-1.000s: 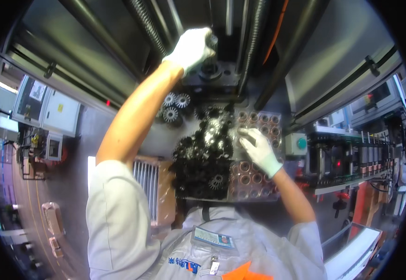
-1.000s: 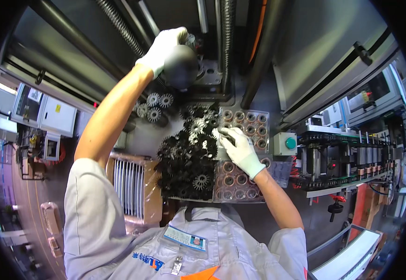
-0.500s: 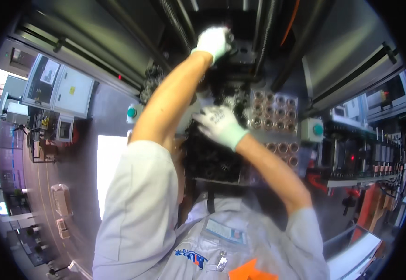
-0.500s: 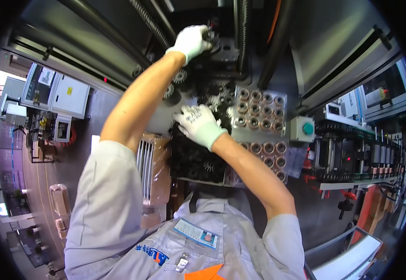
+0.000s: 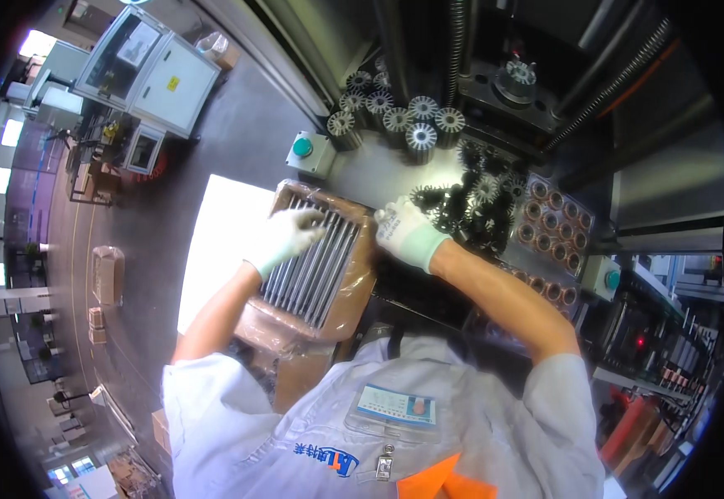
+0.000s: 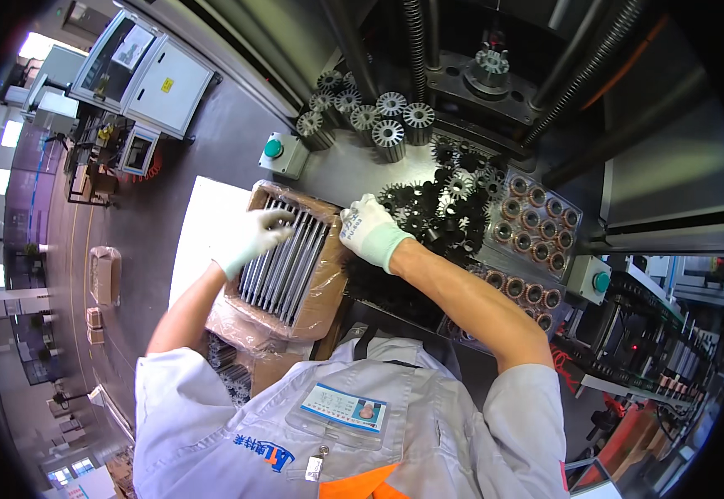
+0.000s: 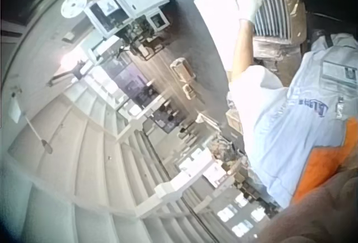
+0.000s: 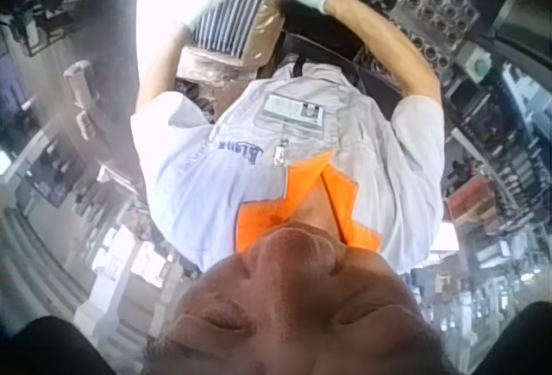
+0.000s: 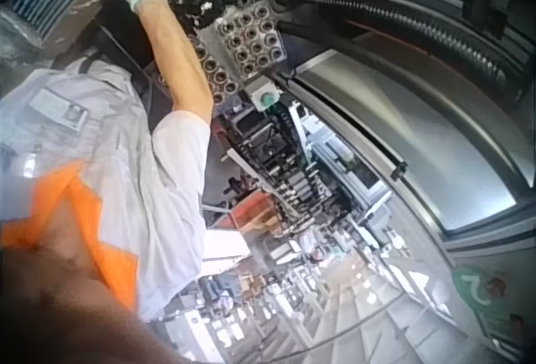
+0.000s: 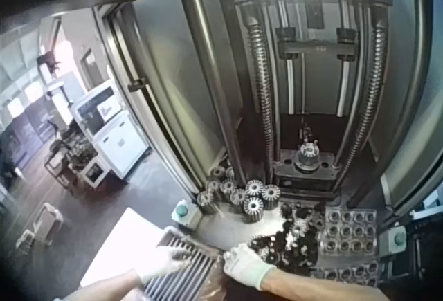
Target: The person unloads assembled motor rotors from a conveyor into a container, unpacks rotor cores and parts from boxes, and assembles shafts, rotor cores, and commutators using a press machine.
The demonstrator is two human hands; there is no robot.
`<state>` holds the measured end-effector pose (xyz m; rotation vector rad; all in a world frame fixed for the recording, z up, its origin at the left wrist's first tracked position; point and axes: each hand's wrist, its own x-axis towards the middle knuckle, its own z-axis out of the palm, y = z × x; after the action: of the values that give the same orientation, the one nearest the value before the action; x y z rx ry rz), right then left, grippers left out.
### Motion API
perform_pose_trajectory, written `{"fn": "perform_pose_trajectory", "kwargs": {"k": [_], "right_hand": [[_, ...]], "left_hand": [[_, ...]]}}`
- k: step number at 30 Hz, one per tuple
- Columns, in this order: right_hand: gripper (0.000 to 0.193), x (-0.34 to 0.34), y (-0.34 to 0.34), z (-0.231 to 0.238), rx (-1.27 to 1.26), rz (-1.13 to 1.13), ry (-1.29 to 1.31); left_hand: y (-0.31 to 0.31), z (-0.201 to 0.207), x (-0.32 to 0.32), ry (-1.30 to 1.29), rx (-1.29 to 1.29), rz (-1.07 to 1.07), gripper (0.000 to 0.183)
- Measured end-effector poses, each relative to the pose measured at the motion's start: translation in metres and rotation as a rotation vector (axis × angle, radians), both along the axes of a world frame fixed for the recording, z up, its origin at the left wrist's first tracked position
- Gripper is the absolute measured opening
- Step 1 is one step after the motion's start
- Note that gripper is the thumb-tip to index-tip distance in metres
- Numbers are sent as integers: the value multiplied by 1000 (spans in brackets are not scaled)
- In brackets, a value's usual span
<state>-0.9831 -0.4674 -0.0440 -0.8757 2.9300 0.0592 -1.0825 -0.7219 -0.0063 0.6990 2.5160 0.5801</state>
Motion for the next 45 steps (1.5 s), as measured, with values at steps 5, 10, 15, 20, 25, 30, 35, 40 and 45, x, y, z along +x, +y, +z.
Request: {"fn": "perform_pose_trajectory", "kwargs": {"k": [5,10,15,20,25,30,35,40,45], "right_hand": [[20,6,12,20,-151,-103,-37],[22,26,59,42,-880,-400,-64],[34,13,152,81,-1273,-719,321],[32,-33,227,105,-1458,-912,378],[33,-68,262,106,-1195,-1007,428],[35,-85,277,118,-820,-974,295],[52,-49,249,116,-368,-897,520],[53,-37,250,105,-310,-850,459],[45,10,220,129,-579,-931,587]], "left_hand": [[30,-42,29,193,22,-74,37],[32,-85,29,220,-47,44,44],[44,-68,24,-2,-158,161,48],[30,-62,44,25,60,279,28],[-40,-54,65,-560,268,331,36],[-84,-76,100,-561,405,350,45],[-24,-6,79,-494,581,465,35],[144,39,24,-37,714,115,38],[311,112,-8,-157,941,-56,30]]}}
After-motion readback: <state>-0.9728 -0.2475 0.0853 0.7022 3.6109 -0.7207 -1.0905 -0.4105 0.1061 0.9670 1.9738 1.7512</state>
